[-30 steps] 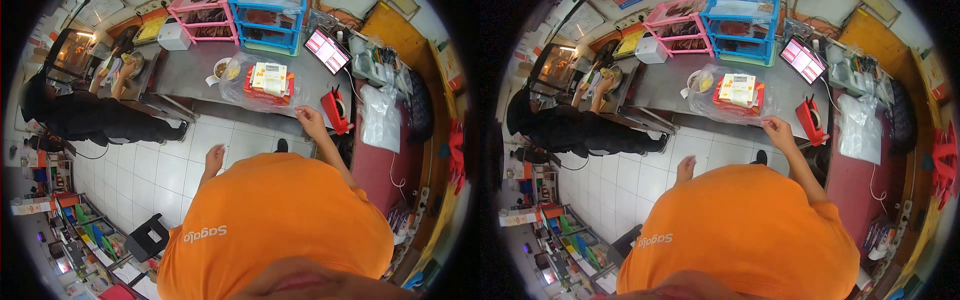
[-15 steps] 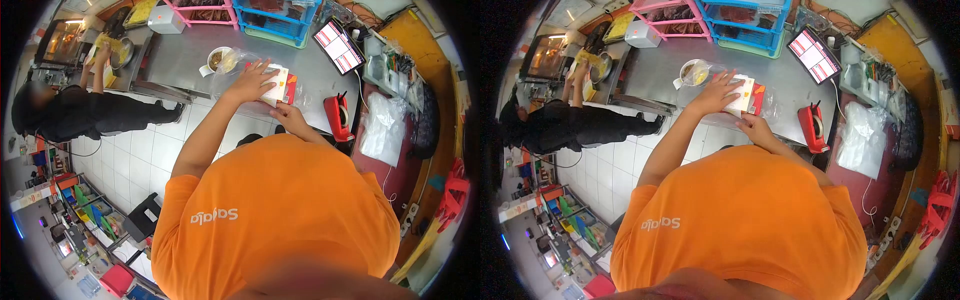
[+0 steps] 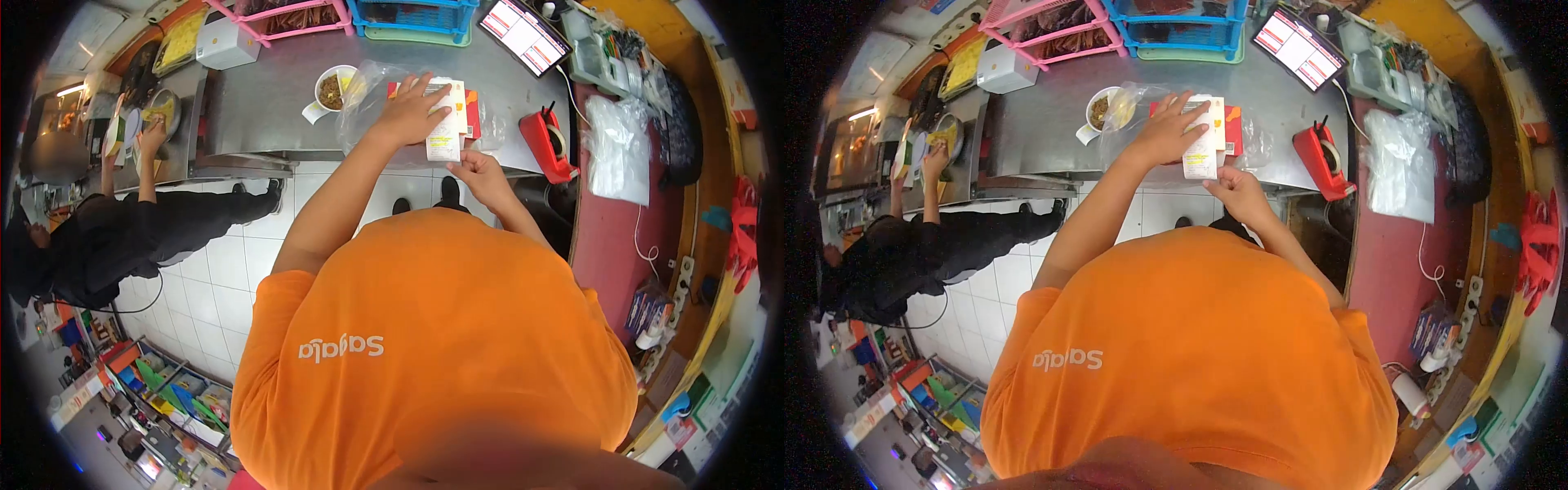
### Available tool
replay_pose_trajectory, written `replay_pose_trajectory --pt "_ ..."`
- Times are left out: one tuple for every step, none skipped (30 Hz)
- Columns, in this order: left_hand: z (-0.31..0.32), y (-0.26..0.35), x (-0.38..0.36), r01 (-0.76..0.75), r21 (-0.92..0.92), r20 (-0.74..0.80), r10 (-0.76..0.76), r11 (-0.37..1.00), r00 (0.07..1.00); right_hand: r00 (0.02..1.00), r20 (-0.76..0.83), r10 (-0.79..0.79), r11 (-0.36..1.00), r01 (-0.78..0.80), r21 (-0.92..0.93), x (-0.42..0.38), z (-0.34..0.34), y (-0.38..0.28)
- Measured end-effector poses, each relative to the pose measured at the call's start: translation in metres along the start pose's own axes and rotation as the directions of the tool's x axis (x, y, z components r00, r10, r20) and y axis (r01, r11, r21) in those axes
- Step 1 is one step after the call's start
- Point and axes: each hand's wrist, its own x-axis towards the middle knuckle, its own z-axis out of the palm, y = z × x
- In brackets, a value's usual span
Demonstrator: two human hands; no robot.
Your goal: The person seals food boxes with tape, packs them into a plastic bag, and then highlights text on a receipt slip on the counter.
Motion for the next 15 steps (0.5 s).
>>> replay_pose_trajectory --pt "-0.001 -0.001 0.001 -0.008 0.021 -0.003 0.008 1.000 1.000 1.000 -0.011 0.002 1.000 -0.002 0.001 0.001 0.003 0.007" --pt "-0.001 -0.001 0.000 -0.015 0.041 -0.005 0.015 0.999 1.000 0.999 -0.033 -0.008 1.000 0.009 0.029 0.002 0.006 0.014" --pt "0.000 -0.001 0.000 -0.022 0.040 -0.002 0.022 0.999 1.000 0.998 -0.054 -0.019 0.998 0.022 0.056 0.001 0.008 0.017" --pt "0.000 -0.001 0.000 -0.018 0.038 -0.002 0.018 0.999 1.000 0.998 -0.061 -0.019 0.998 0.022 0.056 -0.006 0.011 0.001" --pt "0.000 -0.001 0.000 -0.014 0.038 -0.004 0.015 0.999 1.000 0.996 -0.065 0.069 0.995 -0.064 0.080 -0.013 0.011 -0.018" --pt "0.000 0.000 -0.001 -0.021 0.039 -0.005 0.021 0.999 1.000 0.986 -0.068 0.155 0.984 -0.147 0.104 -0.019 0.012 -0.034" --pt "-0.001 0.000 -0.001 -0.006 0.033 0.006 0.006 0.999 1.000 0.986 -0.075 0.149 0.984 -0.141 0.104 -0.022 0.011 -0.038" --pt "-0.002 0.001 0.000 0.009 0.027 0.016 -0.009 1.000 1.000 0.974 -0.057 0.219 0.969 -0.210 0.127 -0.025 0.010 -0.042" --pt "-0.002 0.001 0.001 0.001 0.027 0.013 -0.001 1.000 1.000 0.957 -0.038 0.288 0.949 -0.280 0.148 -0.027 0.010 -0.043" --pt "-0.002 0.000 0.002 0.009 0.033 0.023 -0.009 0.999 1.000 0.957 -0.045 0.285 0.950 -0.276 0.147 -0.029 0.013 -0.044" --pt "-0.002 0.000 0.002 0.017 0.038 0.034 -0.019 0.999 0.999 0.979 -0.066 0.193 0.967 -0.178 0.180 -0.031 0.017 -0.045" --pt "-0.001 0.000 0.002 0.013 0.036 0.032 -0.014 0.999 0.999 0.991 -0.090 0.100 0.974 -0.079 0.211 -0.034 0.019 -0.045" --pt "-0.001 -0.001 0.002 0.017 0.016 0.035 -0.017 1.000 0.999 0.991 -0.094 0.099 0.975 -0.077 0.209 -0.036 0.020 -0.042" --pt "0.000 -0.002 0.002 0.022 -0.003 0.038 -0.021 1.000 0.999 0.988 -0.104 0.112 0.975 -0.090 0.204 -0.037 0.022 -0.038" --pt "-0.001 -0.001 0.002 0.019 -0.003 0.035 -0.019 1.000 0.999 0.986 -0.113 0.125 0.975 -0.101 0.198 -0.038 0.023 -0.035"
